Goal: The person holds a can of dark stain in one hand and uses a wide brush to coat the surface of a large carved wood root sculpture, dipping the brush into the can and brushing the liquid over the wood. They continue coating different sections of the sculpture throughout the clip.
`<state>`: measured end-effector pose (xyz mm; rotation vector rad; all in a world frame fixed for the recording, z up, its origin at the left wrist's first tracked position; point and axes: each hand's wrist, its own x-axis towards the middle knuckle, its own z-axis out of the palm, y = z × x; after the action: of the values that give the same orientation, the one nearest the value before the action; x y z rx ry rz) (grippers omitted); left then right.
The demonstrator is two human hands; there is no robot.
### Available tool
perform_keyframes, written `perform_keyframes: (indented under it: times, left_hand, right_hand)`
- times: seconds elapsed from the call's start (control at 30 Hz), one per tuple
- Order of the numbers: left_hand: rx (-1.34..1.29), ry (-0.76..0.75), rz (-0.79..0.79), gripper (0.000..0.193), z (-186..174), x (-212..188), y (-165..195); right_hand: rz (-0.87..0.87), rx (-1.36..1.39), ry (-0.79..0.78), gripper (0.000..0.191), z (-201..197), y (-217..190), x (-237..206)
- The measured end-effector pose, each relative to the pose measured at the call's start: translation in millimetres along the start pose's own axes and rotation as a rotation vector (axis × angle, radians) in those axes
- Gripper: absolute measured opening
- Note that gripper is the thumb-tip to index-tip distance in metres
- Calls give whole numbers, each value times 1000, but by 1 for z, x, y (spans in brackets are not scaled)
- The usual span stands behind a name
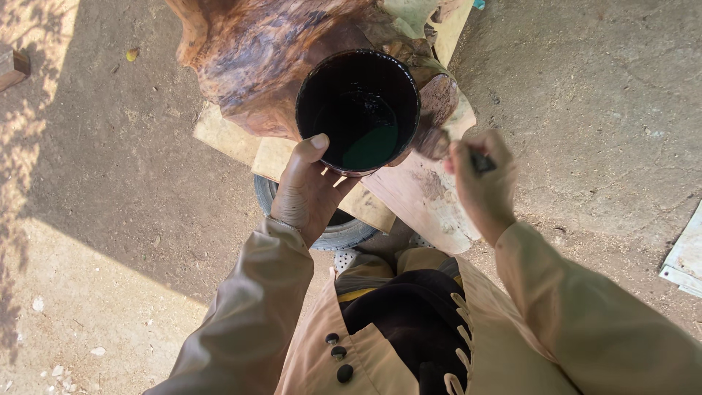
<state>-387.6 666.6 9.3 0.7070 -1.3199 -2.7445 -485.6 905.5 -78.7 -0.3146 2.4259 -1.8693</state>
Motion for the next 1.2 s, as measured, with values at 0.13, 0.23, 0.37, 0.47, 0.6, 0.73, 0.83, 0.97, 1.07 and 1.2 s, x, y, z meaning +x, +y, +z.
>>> perform_keyframes:
  times: [0.13, 0.23, 0.37, 0.47, 0.6, 0.73, 0.83, 0.97, 1.07, 1.2]
  left_hand:
    - [23, 18, 10, 95, 2, -1, 0]
    - [7, 3, 12, 96, 2, 0, 1]
    - [7, 14, 13, 100, 2, 4, 0]
    - [10, 14, 25, 101, 4, 4, -1]
    - [10, 21, 10, 102, 6, 2, 0]
    - [6, 8, 30, 100, 7, 4, 0]
    - [-8, 24, 34, 97, 7, 3, 0]
    - [-11, 31, 13, 97, 9, 3, -1]
    - [-11, 23, 18, 98, 10, 5, 0]
    - [13, 27, 20, 97, 9, 4, -1]
  right_hand:
    - [-35, -27, -9, 17, 6, 1, -19]
    - [-103, -15, 73, 17, -13, 12, 14]
    - [41, 17, 111, 16, -40, 22, 64]
    - [60, 71, 145, 18, -45, 22, 76]
    - [65, 239, 213, 15, -43, 16, 67]
    - [196, 150, 116, 17, -46, 8, 59]
    - [177, 152, 144, 17, -47, 2, 60]
    - [104, 180, 141, 18, -43, -3, 62]
    - [181, 60, 102, 19, -43, -3, 63]
    - [306, -66, 205, 17, -51, 2, 67]
